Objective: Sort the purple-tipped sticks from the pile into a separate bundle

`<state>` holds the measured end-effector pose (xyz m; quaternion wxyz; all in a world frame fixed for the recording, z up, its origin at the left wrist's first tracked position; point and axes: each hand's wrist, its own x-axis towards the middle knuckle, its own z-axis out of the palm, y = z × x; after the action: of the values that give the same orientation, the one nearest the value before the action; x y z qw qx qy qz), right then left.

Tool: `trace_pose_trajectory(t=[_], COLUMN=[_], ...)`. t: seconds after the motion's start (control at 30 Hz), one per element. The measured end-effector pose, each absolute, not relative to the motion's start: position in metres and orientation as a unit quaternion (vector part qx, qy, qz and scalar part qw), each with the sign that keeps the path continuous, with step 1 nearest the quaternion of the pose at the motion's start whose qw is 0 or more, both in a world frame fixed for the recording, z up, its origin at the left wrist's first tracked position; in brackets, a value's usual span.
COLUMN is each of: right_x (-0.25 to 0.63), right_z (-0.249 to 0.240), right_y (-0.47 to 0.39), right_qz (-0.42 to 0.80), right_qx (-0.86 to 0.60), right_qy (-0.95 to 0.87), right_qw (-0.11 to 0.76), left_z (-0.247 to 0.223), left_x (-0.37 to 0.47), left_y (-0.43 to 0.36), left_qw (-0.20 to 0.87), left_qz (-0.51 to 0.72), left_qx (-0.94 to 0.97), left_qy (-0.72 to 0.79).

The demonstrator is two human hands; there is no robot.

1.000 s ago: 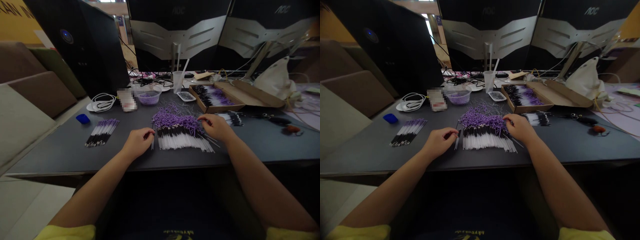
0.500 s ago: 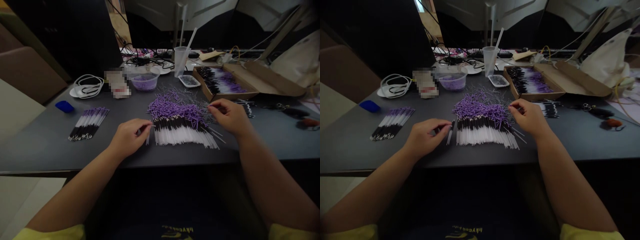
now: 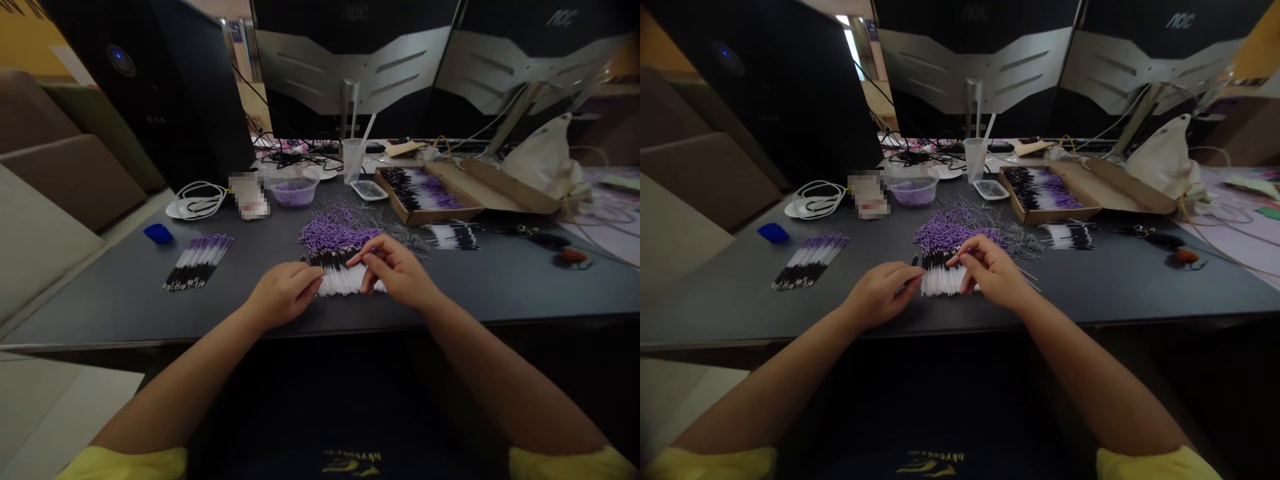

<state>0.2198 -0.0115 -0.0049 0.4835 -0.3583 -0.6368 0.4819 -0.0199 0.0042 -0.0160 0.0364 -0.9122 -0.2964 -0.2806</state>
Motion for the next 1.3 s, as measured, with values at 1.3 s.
trace_pose_trajectory(t=[1.3], right_x=[0.208], right_z=[-0.030], right_y=[-0.020], right_qz=[0.162], right_qx=[-0.336], right_qy=[-0.835], right_qw=[0.404], left_z=[-0.029], left_x=[-0.014], left_y=[-0.001], left_qw=[0.230], left_qz=[-0.257], left_qx=[-0.911], left_qy=[-0.225])
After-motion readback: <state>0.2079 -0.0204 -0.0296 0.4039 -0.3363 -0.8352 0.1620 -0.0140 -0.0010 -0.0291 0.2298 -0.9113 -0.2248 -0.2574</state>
